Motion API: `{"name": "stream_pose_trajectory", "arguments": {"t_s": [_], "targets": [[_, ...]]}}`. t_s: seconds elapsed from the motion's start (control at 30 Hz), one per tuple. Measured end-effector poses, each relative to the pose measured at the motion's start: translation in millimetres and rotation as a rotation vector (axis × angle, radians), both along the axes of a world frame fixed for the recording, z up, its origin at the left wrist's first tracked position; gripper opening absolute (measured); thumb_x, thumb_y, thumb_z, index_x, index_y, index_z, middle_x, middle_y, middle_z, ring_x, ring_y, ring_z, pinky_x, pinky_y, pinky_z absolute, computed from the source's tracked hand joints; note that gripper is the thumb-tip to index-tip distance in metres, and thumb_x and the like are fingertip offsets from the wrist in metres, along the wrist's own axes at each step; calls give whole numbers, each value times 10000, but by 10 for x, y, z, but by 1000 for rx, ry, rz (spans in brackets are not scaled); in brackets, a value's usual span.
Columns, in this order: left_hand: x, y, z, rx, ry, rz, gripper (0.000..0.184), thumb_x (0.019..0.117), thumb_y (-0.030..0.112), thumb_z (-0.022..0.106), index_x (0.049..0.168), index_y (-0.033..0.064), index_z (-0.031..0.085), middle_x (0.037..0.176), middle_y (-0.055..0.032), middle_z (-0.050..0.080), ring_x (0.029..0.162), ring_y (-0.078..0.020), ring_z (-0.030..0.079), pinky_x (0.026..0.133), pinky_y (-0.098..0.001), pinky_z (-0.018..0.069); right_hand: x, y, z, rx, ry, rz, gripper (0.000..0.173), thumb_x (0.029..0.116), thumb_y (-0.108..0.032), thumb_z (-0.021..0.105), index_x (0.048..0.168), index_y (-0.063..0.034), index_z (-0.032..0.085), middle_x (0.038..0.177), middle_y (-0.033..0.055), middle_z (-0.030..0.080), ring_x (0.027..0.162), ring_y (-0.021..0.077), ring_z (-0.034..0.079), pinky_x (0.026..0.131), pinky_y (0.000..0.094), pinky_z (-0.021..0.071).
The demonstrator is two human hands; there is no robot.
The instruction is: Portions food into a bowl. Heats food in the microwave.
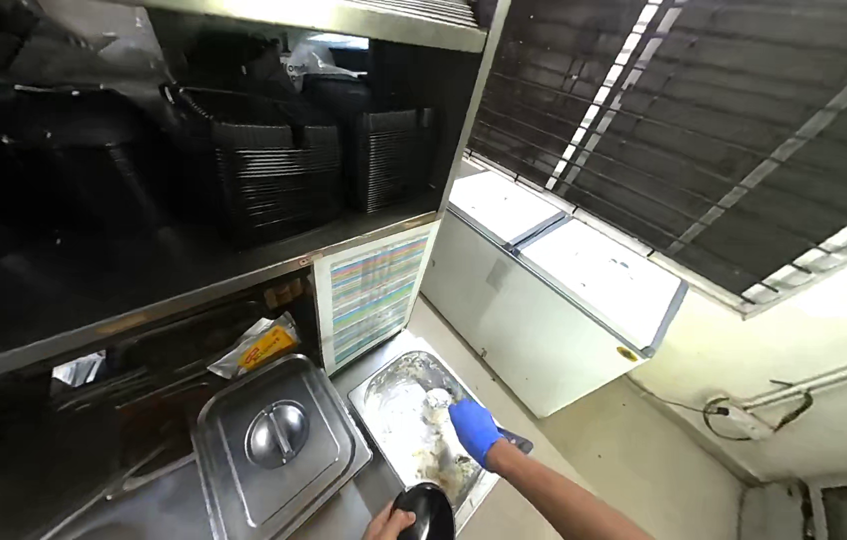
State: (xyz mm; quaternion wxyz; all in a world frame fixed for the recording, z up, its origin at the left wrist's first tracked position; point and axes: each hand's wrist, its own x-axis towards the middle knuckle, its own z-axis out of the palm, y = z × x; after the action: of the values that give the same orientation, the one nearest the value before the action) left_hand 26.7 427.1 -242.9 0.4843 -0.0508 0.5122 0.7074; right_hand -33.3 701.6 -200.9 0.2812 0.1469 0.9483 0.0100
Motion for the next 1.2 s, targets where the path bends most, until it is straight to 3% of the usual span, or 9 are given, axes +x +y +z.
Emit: {"name": "stream_pose_trajectory", "arguments": {"t_s": [0.13, 0.2, 0.3, 0.37, 0.63, 0.7, 0.87, 1.03, 1.2], "targets": [[67, 99, 27, 47, 30, -73, 440, 1021, 286, 586, 1370, 20, 545, 1199, -143, 692, 1107, -243, 674, 977, -487, 553, 33, 232, 335, -56, -219, 154, 232, 888, -163, 656, 1077, -50, 728, 1098, 235, 705, 1048, 460, 667, 815, 699, 520], [60, 94, 11, 42, 46, -102, 447, 1018, 289, 595, 1380, 29, 552, 1206, -135, 699, 1116, -234, 677, 993, -473, 549, 24, 286, 382, -48, -195, 197, 240, 885, -147, 650, 1099, -74, 731, 1079, 223, 711, 1028, 453, 673, 808, 694, 524], [45, 91, 0, 49, 49, -105, 444, 1022, 286, 589, 1386, 33, 558, 1205, -132, 707, 1113, -232, 684, 999, -465, 550, 40, 194, 327, 57, -118, 122, 245, 904, -21, 582, 1124, -37, 688, 1067, 242, 694, 999, 453, 682, 759, 650, 555], [49, 121, 4, 47, 56, -85, 430, 1018, 275, 584, 1368, 25, 571, 1179, -135, 712, 1089, -229, 690, 979, -460, 559, 121, 64, 298, 115, -171, 97, 186, 904, -2, 573, 1044, 28, 690, 1060, 266, 688, 993, 458, 677, 750, 639, 546], [69, 307, 102, 54, 99, -236, 375, 982, 290, 635, 1261, 40, 630, 1095, -114, 723, 1006, -206, 701, 923, -431, 573, 333, -245, 417, 21, -385, 46, 264, 898, -222, 642, 977, 25, 692, 1065, 268, 691, 1035, 466, 667, 783, 690, 522], [73, 337, 127, 58, 108, -255, 353, 987, 273, 628, 1246, 34, 630, 1082, -111, 723, 994, -200, 700, 918, -427, 573, 314, -132, 347, -75, -412, 33, 304, 920, -277, 617, 953, 19, 680, 976, 263, 690, 927, 457, 681, 738, 684, 518], [107, 404, 180, 64, 136, -285, 365, 986, 258, 636, 1272, 32, 620, 1106, -105, 717, 1018, -192, 692, 934, -427, 564, 502, 75, 23, -453, -392, -165, 297, 979, -342, 539, 998, -105, 718, 734, 123, 663, 563, 262, 613, 549, 484, 510], [91, 354, 159, 4, 174, -312, 366, 980, 249, 644, 1271, 26, 625, 1111, -112, 720, 1028, -194, 695, 948, -432, 563, 709, 200, -323, -907, -260, -409, 296, 963, -311, 620, 1224, -215, 723, 676, 52, 639, 470, 152, 530, 460, 343, 458], [75, 129, 196, -55, 163, -153, 390, 1008, 212, 613, 1332, -4, 595, 1174, -135, 715, 1089, -213, 691, 998, -450, 555, 839, 229, -404, -1248, -154, -554, 385, 981, -269, 609, 1357, -211, 669, 717, 65, 638, 469, 143, 493, 439, 318, 430]]}}
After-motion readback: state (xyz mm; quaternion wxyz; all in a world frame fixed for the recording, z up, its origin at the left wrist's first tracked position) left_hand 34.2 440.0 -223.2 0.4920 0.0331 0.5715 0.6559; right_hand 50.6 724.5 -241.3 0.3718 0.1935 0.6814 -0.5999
